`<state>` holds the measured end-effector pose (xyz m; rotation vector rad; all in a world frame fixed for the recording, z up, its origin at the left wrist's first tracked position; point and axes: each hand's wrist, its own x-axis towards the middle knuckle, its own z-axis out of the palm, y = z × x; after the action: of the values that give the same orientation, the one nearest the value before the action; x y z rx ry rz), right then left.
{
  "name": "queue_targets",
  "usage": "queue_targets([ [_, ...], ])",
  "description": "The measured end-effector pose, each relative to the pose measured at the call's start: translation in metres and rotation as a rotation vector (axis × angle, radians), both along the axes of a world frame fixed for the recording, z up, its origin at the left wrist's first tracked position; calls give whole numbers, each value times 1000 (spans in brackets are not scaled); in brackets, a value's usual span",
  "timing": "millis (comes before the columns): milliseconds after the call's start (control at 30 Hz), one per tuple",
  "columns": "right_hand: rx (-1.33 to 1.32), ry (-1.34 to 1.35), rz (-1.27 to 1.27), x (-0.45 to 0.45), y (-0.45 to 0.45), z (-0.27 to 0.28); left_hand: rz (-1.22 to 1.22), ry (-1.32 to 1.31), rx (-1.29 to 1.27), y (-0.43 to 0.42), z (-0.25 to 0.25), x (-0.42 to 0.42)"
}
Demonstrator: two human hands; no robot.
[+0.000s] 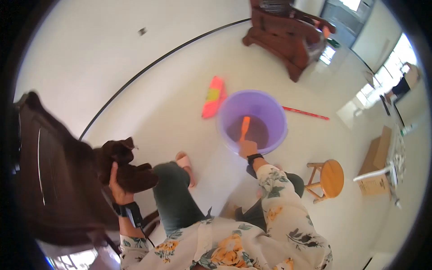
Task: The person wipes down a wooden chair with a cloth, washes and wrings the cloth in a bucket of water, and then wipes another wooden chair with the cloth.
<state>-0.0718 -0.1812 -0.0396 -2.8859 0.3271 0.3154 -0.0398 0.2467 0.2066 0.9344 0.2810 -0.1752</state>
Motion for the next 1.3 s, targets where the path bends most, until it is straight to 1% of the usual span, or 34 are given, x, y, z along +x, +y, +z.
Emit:
queue_targets([
  [33, -15, 10, 8, 6, -7, -7, -10, 2, -17, -10, 3, 9],
  [67, -32, 17, 5, 11, -16, -9, -90, -15, -73, -24, 6, 19],
  [100, -28, 18, -3, 13, -20, -3, -143, -47, -48, -44, 18, 23],
  [167, -13, 5, 35, 17, -19, 15, -267, -108, -95, -70, 15, 41],
  [200, 29, -50, 27, 21, -24, 6, -290, -85, -108, -84, 9, 51],
  [267, 21, -30, 27, 27, -23, 20, -319, -35, -123, -110, -5, 67],
  [367, 9, -42, 41, 36, -32, 8, -421, -24, -166, -160, -29, 83],
  [400, 20, -55, 36, 37, -35, 7, -504, 12, -216, -169, -44, 92],
  [500, 47, -93, 23, 43, -40, 6, -578, 47, -216, -203, -67, 98],
  [600, 69, -113, -41, 55, -46, -5, -686, 7, -240, -215, -73, 93],
  [667, 79, -132, -54, 70, -50, -15, -735, 70, -231, -210, -80, 94],
  [700, 83, -150, -56, 77, -52, -11, -757, 93, -224, -208, -82, 96],
  [767, 77, -142, -99, 87, -55, -2, -753, 127, -190, -205, -82, 97],
  [900, 73, -158, -116, 104, -71, -2, -691, 191, -162, -207, -84, 94],
  [1000, 34, -155, -128, 111, -85, 3, -752, 250, -211, -201, -95, 101],
  [1100, 9, -165, -146, 116, -92, 7, -746, 199, -200, -213, -64, 88],
  [1200, 6, -205, -164, 123, -100, -5, -759, 218, -236, -208, -75, 92],
  [1300, 12, -110, -204, 125, -100, -2, -724, 107, -217, -208, -88, 97],
])
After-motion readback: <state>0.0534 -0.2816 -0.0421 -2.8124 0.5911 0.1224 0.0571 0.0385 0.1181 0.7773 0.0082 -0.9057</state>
